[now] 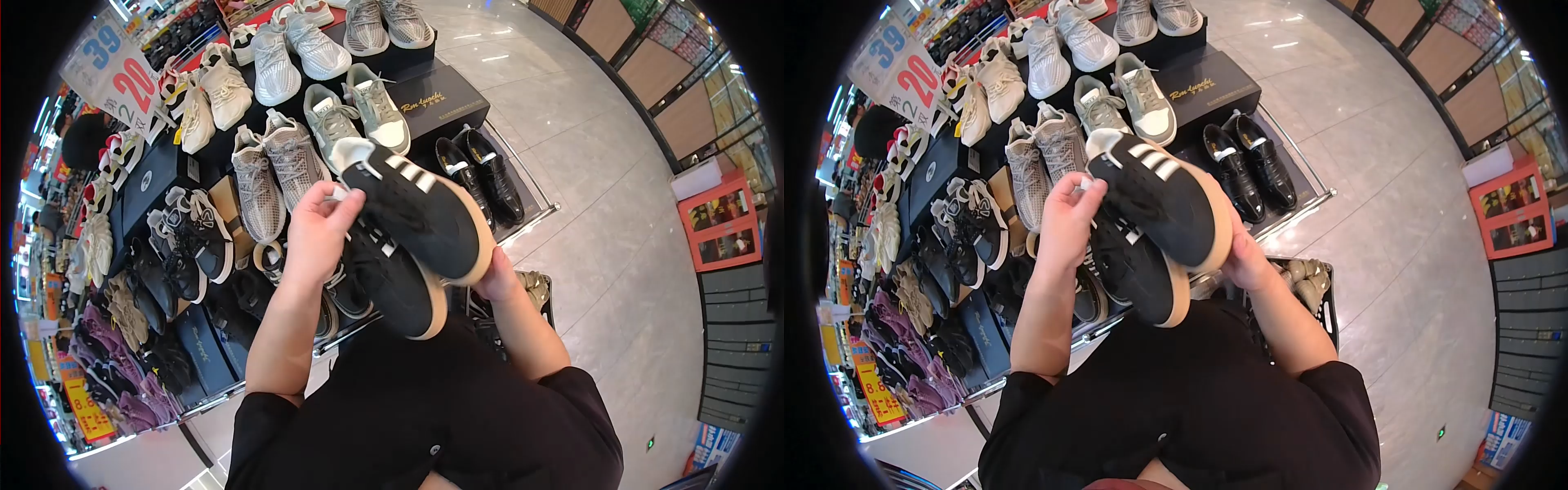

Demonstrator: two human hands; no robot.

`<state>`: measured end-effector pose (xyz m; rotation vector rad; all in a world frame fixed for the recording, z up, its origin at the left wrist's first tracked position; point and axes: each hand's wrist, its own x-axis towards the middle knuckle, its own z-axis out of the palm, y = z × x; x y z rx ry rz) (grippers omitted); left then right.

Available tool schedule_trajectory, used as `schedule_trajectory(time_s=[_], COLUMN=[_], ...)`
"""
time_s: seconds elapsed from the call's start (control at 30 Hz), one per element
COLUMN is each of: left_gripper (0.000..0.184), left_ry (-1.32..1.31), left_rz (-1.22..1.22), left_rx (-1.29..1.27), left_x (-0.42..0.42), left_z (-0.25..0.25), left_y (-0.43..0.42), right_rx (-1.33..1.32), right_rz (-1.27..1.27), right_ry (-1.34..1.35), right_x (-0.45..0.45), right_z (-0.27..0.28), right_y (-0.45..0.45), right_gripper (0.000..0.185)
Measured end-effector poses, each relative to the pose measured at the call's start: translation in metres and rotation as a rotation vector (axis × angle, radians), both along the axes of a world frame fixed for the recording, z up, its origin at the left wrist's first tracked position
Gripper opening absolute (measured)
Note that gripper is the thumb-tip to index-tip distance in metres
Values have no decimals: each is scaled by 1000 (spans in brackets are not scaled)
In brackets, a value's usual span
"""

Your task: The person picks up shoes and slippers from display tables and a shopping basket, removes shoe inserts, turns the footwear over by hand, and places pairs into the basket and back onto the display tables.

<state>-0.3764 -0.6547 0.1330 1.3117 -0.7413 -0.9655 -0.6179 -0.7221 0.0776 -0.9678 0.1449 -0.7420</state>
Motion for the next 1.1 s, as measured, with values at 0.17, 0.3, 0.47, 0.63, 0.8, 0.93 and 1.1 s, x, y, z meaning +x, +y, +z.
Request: schedule_trajectory(time_s=[0.17,0.3,0.47,0.63,0.8,0.93,1.1], left_gripper=[11,15,20,18,31,33,37], left_ry=[365,545,622,566,275,-257,-759], left_rz=[79,108,77,-82,-254,-359,-539], left_rx=[-123,-19,85,32,39,140,62], left_x=[10,8,-3,-4,-26,-50,-87], left_z=[-30,-31,-24,-23,-22,-36,-3], left_y=[-3,-3,2,2,0,-23,-73], right_rx=[-91,-314,-602,-416,-64,183,626], right_rz=[83,70,-85,-303,-343,-344,-320], right_ry=[-9,18,374,282,204,289,308], right_x=[13,5,-9,-16,-49,-77,-72], right_z=[24,42,59,40,-9,-32,-44], right_y=[13,24,23,17,17,22,12], right_gripper=[120,134,123,105,105,105,71])
